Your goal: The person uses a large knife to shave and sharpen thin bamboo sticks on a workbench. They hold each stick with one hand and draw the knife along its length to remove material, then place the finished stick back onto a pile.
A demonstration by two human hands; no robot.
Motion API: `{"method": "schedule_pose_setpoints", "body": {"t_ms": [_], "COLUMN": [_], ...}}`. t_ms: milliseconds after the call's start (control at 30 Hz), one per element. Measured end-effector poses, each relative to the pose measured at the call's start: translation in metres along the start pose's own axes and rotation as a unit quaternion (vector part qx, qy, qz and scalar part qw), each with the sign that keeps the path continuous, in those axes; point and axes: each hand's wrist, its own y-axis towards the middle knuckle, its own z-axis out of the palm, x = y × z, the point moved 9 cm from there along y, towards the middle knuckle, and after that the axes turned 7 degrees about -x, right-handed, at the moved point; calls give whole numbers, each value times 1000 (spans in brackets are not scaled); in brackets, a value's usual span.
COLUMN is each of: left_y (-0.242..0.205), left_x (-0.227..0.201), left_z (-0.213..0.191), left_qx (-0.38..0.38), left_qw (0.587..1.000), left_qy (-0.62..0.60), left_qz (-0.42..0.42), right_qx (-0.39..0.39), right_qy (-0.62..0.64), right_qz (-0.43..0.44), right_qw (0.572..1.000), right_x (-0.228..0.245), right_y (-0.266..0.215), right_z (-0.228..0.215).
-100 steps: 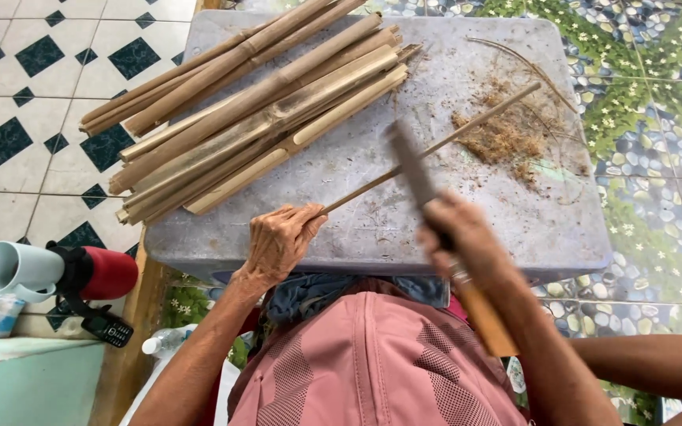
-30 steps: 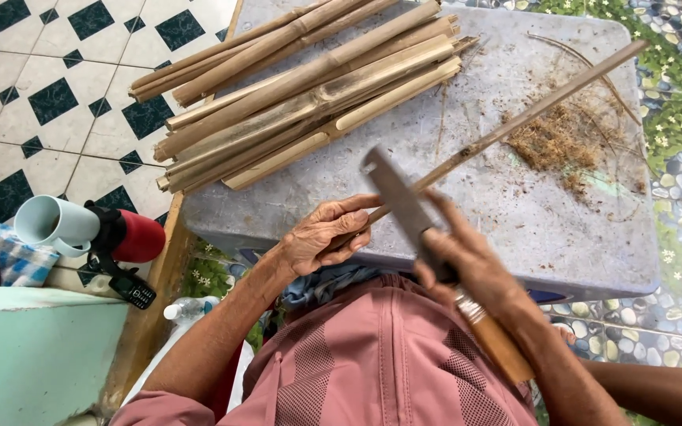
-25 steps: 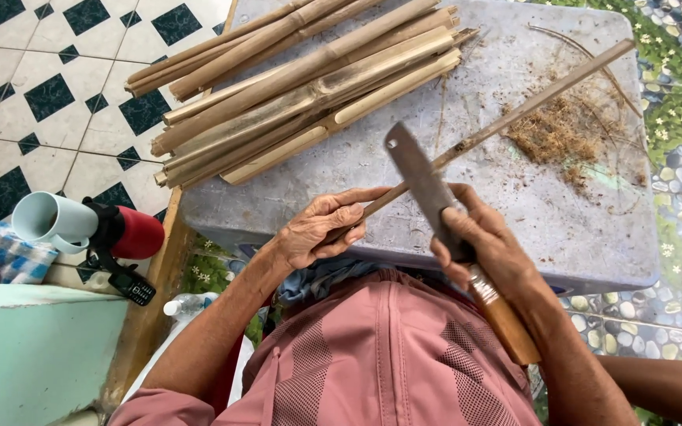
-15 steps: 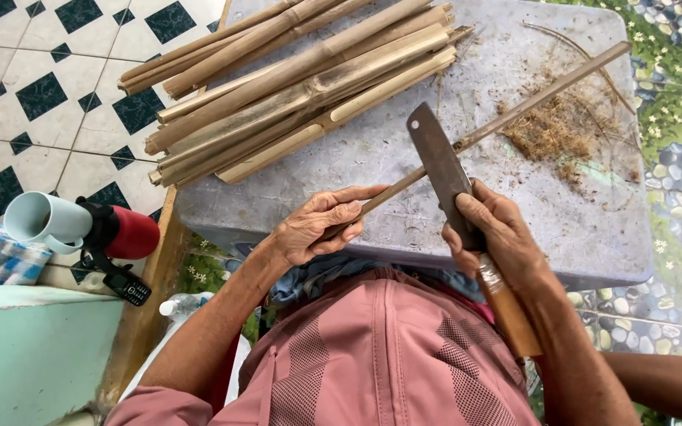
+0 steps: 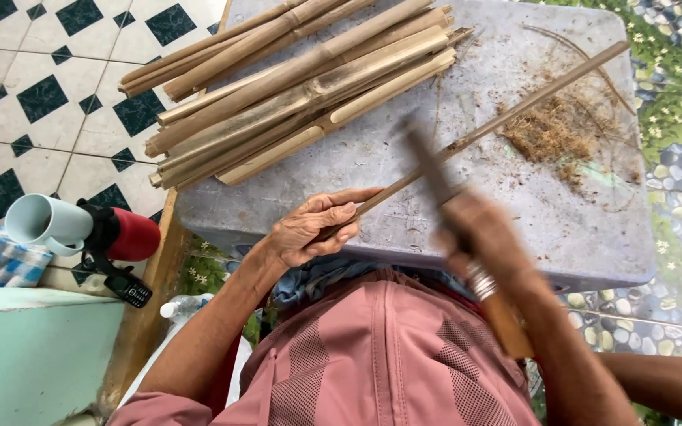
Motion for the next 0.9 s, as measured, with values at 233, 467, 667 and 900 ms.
{"method": "schedule_pose_setpoints", "body": {"t_ms": [233,467,667,900], "left_y": [3,6,2,-1], "left_x": [-3,-1,-4,-2], "left_z": [5,-6,-1,-1], "left_qx": [1,-21,-11,-11], "left_qw": [999,999,1000,1000], "left_qy": [29,23,10,23], "left_qz": [18,22,13,10], "right_qx": [50,-5,-49,-143], "right_qy": [9,-99,-23,-116], "right_qz": [8,-47,-37,-84], "right_qw": [999,994,998,979], "right_x": [3,25,11,30], "right_y": [-5,-4,8,2], "right_z": [12,23,-10,-24]}}
